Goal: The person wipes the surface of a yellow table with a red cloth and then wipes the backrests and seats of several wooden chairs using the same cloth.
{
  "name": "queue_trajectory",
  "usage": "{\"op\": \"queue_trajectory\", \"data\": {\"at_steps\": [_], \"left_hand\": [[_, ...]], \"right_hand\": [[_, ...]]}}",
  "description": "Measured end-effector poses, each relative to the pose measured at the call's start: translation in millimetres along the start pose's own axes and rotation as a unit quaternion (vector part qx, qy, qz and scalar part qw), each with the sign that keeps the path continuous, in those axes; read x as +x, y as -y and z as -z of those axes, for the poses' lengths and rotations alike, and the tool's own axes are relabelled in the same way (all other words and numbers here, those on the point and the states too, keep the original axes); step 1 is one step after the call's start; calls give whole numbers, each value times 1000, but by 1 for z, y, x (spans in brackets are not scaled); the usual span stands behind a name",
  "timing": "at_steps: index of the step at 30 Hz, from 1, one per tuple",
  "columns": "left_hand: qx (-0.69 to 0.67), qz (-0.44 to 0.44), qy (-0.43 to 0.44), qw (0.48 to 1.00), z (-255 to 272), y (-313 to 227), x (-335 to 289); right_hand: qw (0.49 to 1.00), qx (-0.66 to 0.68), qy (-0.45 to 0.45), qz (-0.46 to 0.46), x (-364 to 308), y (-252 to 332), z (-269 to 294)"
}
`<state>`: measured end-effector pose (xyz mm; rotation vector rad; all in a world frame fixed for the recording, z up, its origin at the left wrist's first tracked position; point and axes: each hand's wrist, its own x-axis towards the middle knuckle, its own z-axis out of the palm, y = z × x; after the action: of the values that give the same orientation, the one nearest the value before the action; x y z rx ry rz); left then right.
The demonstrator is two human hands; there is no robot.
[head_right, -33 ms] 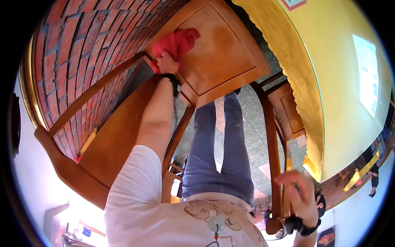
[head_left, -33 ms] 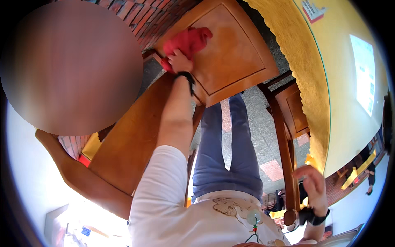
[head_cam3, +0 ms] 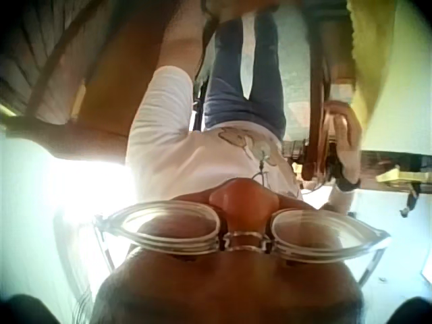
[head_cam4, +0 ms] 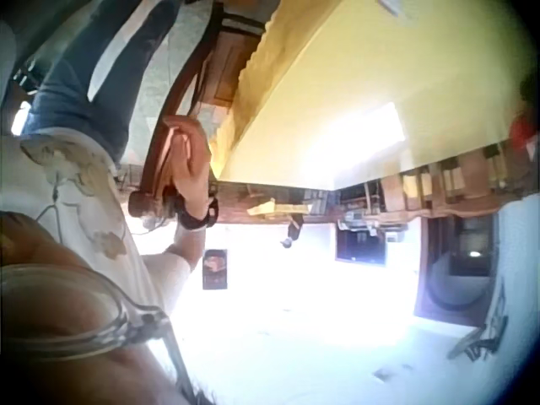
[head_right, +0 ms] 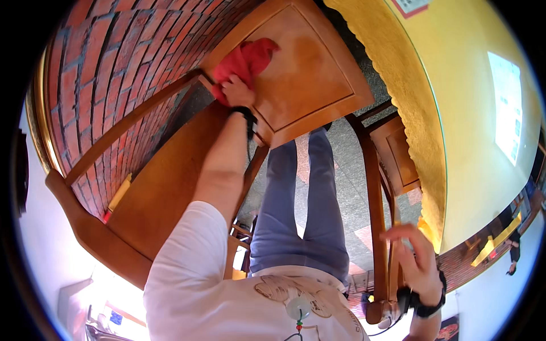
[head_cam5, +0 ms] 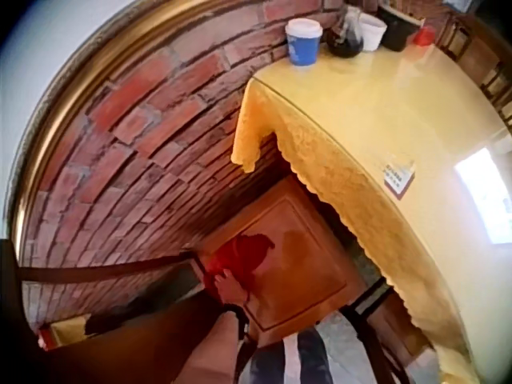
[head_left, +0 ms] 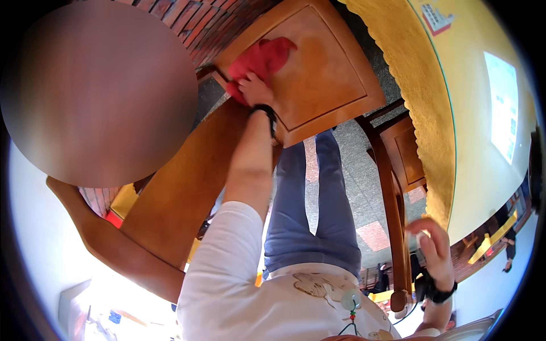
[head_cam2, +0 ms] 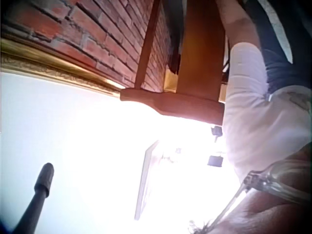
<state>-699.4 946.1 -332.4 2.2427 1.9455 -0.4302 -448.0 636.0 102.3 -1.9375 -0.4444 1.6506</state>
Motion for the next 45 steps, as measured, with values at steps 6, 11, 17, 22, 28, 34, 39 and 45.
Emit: {"op": "queue_trajectory", "data": {"at_steps": [6, 11, 17, 22, 28, 34, 39, 45], "left_hand": [[-30, 38, 151, 987, -39, -20, -165], [-415, -47, 333, 845, -67, -26, -258], [-729, 114, 330, 589, 73, -80, -231], [-774, 136, 193, 587, 83, -33, -216], [-688, 527, 215, 450, -1, 59, -282], [-716, 415, 168, 536, -10, 89, -287], [-751, 430, 193, 463, -7, 93, -277], [-700, 387, 261, 540, -5, 117, -282]], "right_hand": [[978, -185, 81, 51, 120, -40, 11], [963, -166, 177, 122, 232, -97, -28], [930, -281, 148, 185, 280, -122, -74], [954, -183, 117, 208, 337, -134, -99], [858, -440, -176, 200, 363, -125, -50], [895, -383, -96, 207, 348, -180, -90], [934, -296, -41, 196, 333, -186, -83], [956, -212, -59, 195, 308, -153, -40]]}}
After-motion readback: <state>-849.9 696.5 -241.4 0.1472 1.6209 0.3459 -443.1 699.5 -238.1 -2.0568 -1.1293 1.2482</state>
